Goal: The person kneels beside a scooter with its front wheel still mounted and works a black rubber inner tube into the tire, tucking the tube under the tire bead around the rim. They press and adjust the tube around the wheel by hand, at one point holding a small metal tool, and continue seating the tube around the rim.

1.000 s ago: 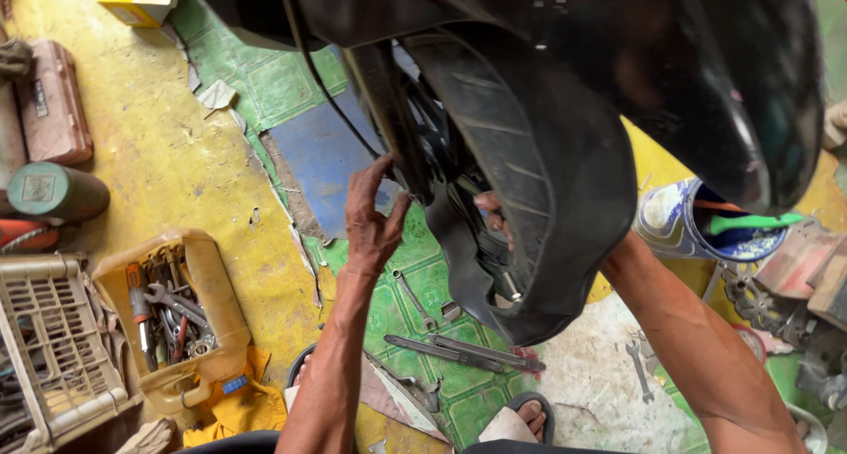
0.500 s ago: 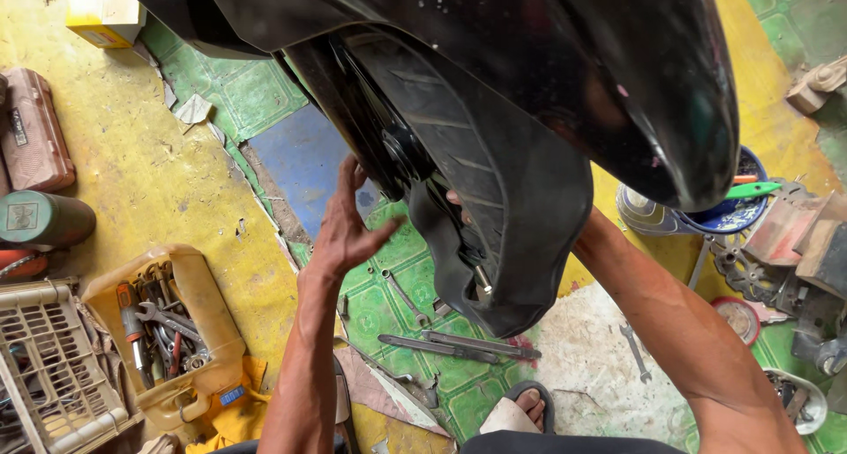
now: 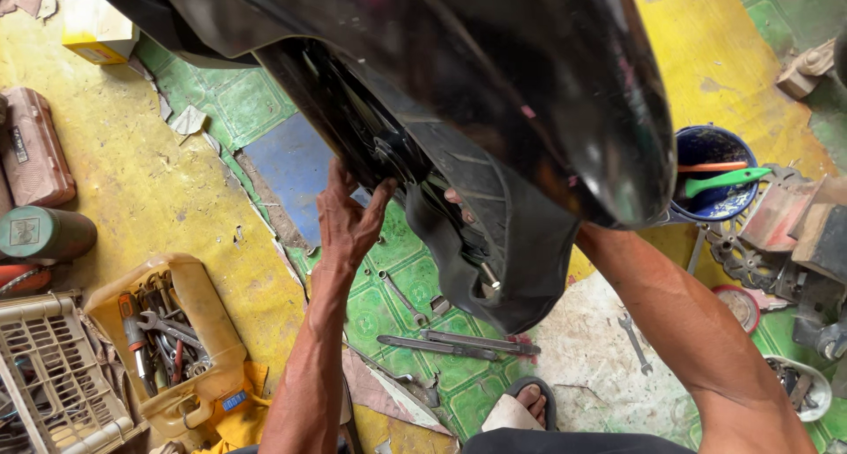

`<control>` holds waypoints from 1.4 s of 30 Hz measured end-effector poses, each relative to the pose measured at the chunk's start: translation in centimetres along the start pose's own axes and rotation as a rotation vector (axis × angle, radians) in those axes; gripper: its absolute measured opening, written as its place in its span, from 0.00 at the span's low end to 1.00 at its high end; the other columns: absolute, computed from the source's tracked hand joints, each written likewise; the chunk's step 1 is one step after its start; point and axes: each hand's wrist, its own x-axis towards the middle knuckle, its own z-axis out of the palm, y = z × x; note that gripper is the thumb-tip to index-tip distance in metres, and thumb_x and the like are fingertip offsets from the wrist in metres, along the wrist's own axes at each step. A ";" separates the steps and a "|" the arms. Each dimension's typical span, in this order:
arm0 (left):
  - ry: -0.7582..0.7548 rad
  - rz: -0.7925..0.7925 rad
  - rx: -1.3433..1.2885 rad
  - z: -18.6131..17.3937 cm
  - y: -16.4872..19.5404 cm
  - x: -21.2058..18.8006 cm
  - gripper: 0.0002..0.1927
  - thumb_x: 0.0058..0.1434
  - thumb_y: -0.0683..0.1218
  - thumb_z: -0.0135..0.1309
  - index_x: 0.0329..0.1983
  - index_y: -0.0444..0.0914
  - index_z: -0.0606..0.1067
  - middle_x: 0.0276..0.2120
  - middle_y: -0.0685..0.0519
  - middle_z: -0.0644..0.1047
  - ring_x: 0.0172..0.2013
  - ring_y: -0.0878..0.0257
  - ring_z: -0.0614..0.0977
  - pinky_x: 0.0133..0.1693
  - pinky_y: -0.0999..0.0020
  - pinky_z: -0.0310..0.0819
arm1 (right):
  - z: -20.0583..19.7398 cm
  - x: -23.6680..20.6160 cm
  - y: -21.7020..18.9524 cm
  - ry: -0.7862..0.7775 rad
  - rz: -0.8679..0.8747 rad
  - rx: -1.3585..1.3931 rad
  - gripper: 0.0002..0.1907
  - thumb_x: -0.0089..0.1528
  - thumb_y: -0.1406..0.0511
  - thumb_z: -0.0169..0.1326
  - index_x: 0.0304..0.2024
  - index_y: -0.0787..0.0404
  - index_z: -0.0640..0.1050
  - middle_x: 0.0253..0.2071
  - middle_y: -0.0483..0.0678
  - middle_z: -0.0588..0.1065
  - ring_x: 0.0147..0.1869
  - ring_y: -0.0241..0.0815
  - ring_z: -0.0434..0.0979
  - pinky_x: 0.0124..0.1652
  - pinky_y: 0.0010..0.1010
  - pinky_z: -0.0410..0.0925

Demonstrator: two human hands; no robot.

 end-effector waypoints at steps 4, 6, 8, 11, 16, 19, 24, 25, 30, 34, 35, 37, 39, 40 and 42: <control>0.006 0.096 -0.036 -0.2 -0.1 -0.2 0.26 0.63 0.47 0.64 0.60 0.34 0.67 0.48 0.41 0.84 0.54 0.49 0.85 0.58 0.54 0.78 | -1.0 -0.3 -0.2 0.013 0.045 0.037 0.30 0.69 0.56 0.51 0.67 0.69 0.68 0.52 0.63 0.78 0.45 0.50 0.81 0.46 0.38 0.74; 0.003 0.076 -0.071 -0.4 -0.1 -0.3 0.27 0.62 0.47 0.65 0.60 0.35 0.68 0.49 0.42 0.84 0.55 0.50 0.85 0.57 0.54 0.79 | -1.2 -0.4 -0.3 0.000 0.054 0.043 0.31 0.69 0.56 0.51 0.68 0.69 0.67 0.52 0.64 0.78 0.46 0.51 0.81 0.47 0.38 0.75; -0.010 0.036 -0.088 -0.6 0.0 -0.3 0.28 0.61 0.47 0.66 0.61 0.35 0.69 0.50 0.43 0.83 0.55 0.51 0.85 0.57 0.55 0.79 | -1.1 -0.6 -0.3 -0.023 0.068 0.037 0.31 0.69 0.55 0.51 0.68 0.68 0.67 0.53 0.64 0.78 0.47 0.51 0.82 0.47 0.39 0.75; -0.022 -0.023 -0.111 -0.8 0.4 -0.2 0.31 0.60 0.47 0.67 0.64 0.36 0.68 0.51 0.44 0.83 0.54 0.52 0.85 0.56 0.56 0.79 | -0.9 -1.0 -0.8 -0.091 0.095 0.016 0.32 0.69 0.55 0.51 0.68 0.68 0.67 0.53 0.65 0.78 0.48 0.52 0.82 0.48 0.39 0.75; -0.025 -0.072 -0.160 -0.8 0.4 -0.1 0.34 0.58 0.48 0.67 0.66 0.38 0.69 0.50 0.44 0.84 0.53 0.53 0.86 0.55 0.54 0.80 | -0.7 -1.8 -2.1 -0.301 0.172 -0.054 0.33 0.69 0.53 0.51 0.69 0.68 0.66 0.54 0.66 0.78 0.50 0.54 0.83 0.50 0.41 0.75; -0.031 -0.059 -0.243 -0.8 -0.2 0.2 0.35 0.56 0.48 0.69 0.66 0.39 0.69 0.50 0.45 0.83 0.51 0.54 0.86 0.56 0.53 0.79 | -0.7 -2.0 -2.6 -0.404 0.220 -0.045 0.33 0.70 0.52 0.51 0.69 0.68 0.66 0.55 0.66 0.79 0.51 0.55 0.83 0.51 0.41 0.76; -0.030 -0.096 -0.300 -0.6 -1.2 0.2 0.33 0.56 0.47 0.69 0.64 0.38 0.72 0.48 0.46 0.84 0.46 0.56 0.87 0.54 0.54 0.81 | -0.6 -2.2 -2.5 -0.393 0.031 -0.389 0.33 0.71 0.52 0.51 0.70 0.67 0.65 0.57 0.64 0.79 0.55 0.53 0.84 0.57 0.42 0.76; -0.028 -0.102 -0.305 -0.6 -1.3 0.2 0.32 0.56 0.47 0.69 0.63 0.38 0.73 0.48 0.47 0.84 0.46 0.56 0.88 0.53 0.54 0.82 | -0.6 -2.2 -2.4 -0.369 0.024 -0.386 0.33 0.71 0.52 0.51 0.70 0.67 0.65 0.57 0.64 0.79 0.55 0.53 0.84 0.57 0.42 0.76; -0.018 -0.129 -0.312 -0.8 -0.9 0.0 0.31 0.55 0.49 0.68 0.61 0.38 0.73 0.50 0.46 0.84 0.43 0.56 0.87 0.50 0.55 0.84 | -0.8 -2.1 -2.4 -0.246 0.036 -0.272 0.33 0.71 0.52 0.50 0.71 0.66 0.65 0.58 0.63 0.78 0.56 0.53 0.83 0.58 0.42 0.76; 0.004 -0.077 -0.260 -0.5 0.9 -0.6 0.37 0.56 0.50 0.73 0.64 0.35 0.69 0.55 0.43 0.80 0.52 0.55 0.84 0.55 0.55 0.80 | -1.0 -2.0 -2.4 -0.203 0.031 -0.245 0.33 0.71 0.52 0.50 0.71 0.66 0.65 0.59 0.63 0.77 0.57 0.53 0.82 0.58 0.42 0.75; 0.034 -0.090 -0.224 -0.3 1.5 -0.8 0.39 0.52 0.50 0.74 0.62 0.35 0.68 0.54 0.43 0.79 0.50 0.54 0.84 0.52 0.56 0.81 | -1.0 -2.1 -2.5 -0.200 0.028 -0.245 0.33 0.71 0.52 0.50 0.71 0.66 0.65 0.59 0.63 0.77 0.57 0.53 0.82 0.58 0.42 0.75; 0.091 -0.116 -0.158 0.5 2.7 -1.0 0.44 0.44 0.50 0.76 0.59 0.33 0.64 0.52 0.43 0.76 0.45 0.52 0.84 0.47 0.58 0.84 | -0.9 -2.2 -2.7 -0.202 0.023 -0.253 0.33 0.71 0.52 0.50 0.71 0.66 0.64 0.60 0.63 0.76 0.58 0.53 0.82 0.59 0.42 0.75; 0.120 -0.246 -0.257 0.8 3.4 -1.2 0.41 0.44 0.47 0.73 0.58 0.34 0.65 0.50 0.46 0.78 0.41 0.53 0.86 0.42 0.59 0.85 | -0.8 -2.5 -3.0 -0.224 0.010 -0.275 0.33 0.72 0.52 0.50 0.71 0.66 0.64 0.60 0.63 0.76 0.58 0.53 0.81 0.59 0.42 0.75; 0.133 -0.313 -0.305 1.0 3.6 -1.3 0.39 0.45 0.46 0.71 0.57 0.35 0.65 0.49 0.47 0.78 0.39 0.53 0.87 0.39 0.59 0.86 | -0.6 -2.5 -3.1 -0.239 0.004 -0.292 0.33 0.72 0.52 0.49 0.71 0.66 0.64 0.60 0.63 0.76 0.59 0.53 0.81 0.59 0.42 0.75; 0.157 -0.291 -0.349 1.3 3.5 -1.3 0.37 0.45 0.42 0.72 0.56 0.35 0.67 0.50 0.48 0.78 0.42 0.55 0.86 0.42 0.62 0.84 | -0.2 -2.6 -3.2 -0.282 -0.012 -0.341 0.33 0.72 0.52 0.49 0.71 0.65 0.64 0.61 0.63 0.76 0.59 0.53 0.81 0.59 0.42 0.75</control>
